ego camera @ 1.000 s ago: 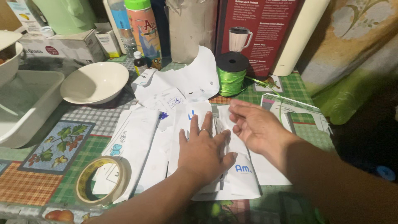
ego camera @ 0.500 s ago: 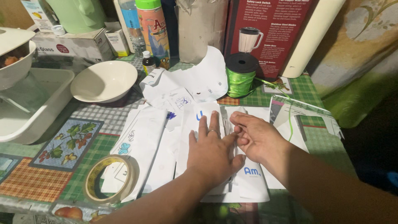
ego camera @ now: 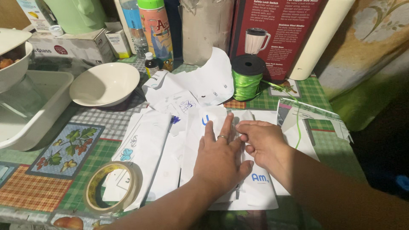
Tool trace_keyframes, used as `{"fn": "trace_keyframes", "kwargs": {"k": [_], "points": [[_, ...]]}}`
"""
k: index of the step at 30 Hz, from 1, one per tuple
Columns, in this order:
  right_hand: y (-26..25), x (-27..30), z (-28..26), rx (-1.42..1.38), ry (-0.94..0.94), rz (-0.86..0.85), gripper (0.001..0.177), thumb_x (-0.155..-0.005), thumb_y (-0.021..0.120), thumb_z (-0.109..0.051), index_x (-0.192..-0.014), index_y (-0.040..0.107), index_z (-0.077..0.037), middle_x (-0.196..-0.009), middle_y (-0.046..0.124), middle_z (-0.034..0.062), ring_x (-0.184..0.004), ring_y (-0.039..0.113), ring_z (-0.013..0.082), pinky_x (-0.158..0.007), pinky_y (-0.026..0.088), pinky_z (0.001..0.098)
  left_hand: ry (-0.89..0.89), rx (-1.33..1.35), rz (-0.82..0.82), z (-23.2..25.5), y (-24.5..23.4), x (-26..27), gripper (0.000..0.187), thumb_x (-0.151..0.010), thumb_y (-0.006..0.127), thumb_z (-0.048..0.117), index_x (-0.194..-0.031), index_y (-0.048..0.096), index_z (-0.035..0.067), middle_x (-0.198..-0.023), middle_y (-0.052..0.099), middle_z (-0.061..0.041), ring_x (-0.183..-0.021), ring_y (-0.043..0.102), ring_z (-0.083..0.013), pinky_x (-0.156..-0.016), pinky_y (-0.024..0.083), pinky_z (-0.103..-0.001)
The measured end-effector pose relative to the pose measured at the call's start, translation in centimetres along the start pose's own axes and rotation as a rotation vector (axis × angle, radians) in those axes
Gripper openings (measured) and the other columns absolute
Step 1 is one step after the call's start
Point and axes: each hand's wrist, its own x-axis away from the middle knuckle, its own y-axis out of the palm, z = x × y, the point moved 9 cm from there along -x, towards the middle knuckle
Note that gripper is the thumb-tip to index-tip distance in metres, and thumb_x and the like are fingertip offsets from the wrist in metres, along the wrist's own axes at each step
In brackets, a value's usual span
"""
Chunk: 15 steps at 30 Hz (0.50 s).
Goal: The person wraps a pair of white slippers in a white paper bag, seals it with clear tape, and cuts the tape with green scissors. They then fold the bag edges and place the wrapped item on the table.
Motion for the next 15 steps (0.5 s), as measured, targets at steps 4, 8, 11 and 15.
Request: {"fn": "trace_keyframes", "kwargs": {"k": [4, 8, 11, 15], "points": [[-0.3, 0.0, -0.1, 0.075, -0.007, 0.037, 0.018, -0.087, 0.072, -0.004, -0.105, 0.073, -0.001, -0.084, 0.068, 0.0059, -0.063, 0.053, 0.0114, -0.051, 0.037, 0.0261, -0.001, -0.011, -0.040, -0.1, 0.3, -0.2, 0.070, -0.083, 0.068, 0.049, -0.145, 0.052, 0.021, -0.165, 0.015, -0.016, -0.148, 0.006, -0.0549, -0.115, 0.022, -0.059], [-1.1, -0.1, -0.9, 0.244, -0.082, 0.096, 0.023, -0.083, 0.077, -0.007, -0.104, 0.071, -0.002, -0.087, 0.071, 0.0070, -0.068, 0.060, 0.0124, -0.052, 0.039, 0.0273, -0.001, -0.046, -0.061, -0.1, 0.5, -0.2, 0.069, -0.086, 0.066, 0.050, -0.145, 0.052, 0.018, -0.165, 0.016, -0.019, -0.149, 0.007, -0.0554, -0.116, 0.022, -0.059], [-1.3, -0.4, -1.5, 0.338, -0.149, 0.099, 0.031, -0.078, 0.082, -0.009, -0.104, 0.070, 0.000, -0.091, 0.072, 0.0125, -0.071, 0.062, 0.0181, -0.052, 0.040, 0.0302, 0.020, -0.029, -0.012, 0.1, 0.1, -0.1, 0.074, -0.084, 0.066, 0.050, -0.148, 0.047, 0.016, -0.162, 0.018, -0.020, -0.146, 0.007, -0.0557, -0.114, 0.020, -0.060], [-1.9, -1.1, -2.6, 0.506, -0.242, 0.139, 0.054, -0.074, 0.091, -0.013, -0.114, 0.058, 0.000, -0.097, 0.067, 0.0157, -0.081, 0.065, 0.0189, -0.059, 0.051, 0.0287, 0.006, -0.052, -0.052, 0.0, 0.2, -0.1, 0.072, -0.086, 0.064, 0.052, -0.148, 0.048, 0.018, -0.164, 0.016, -0.021, -0.148, 0.006, -0.0552, -0.115, 0.021, -0.060]]}}
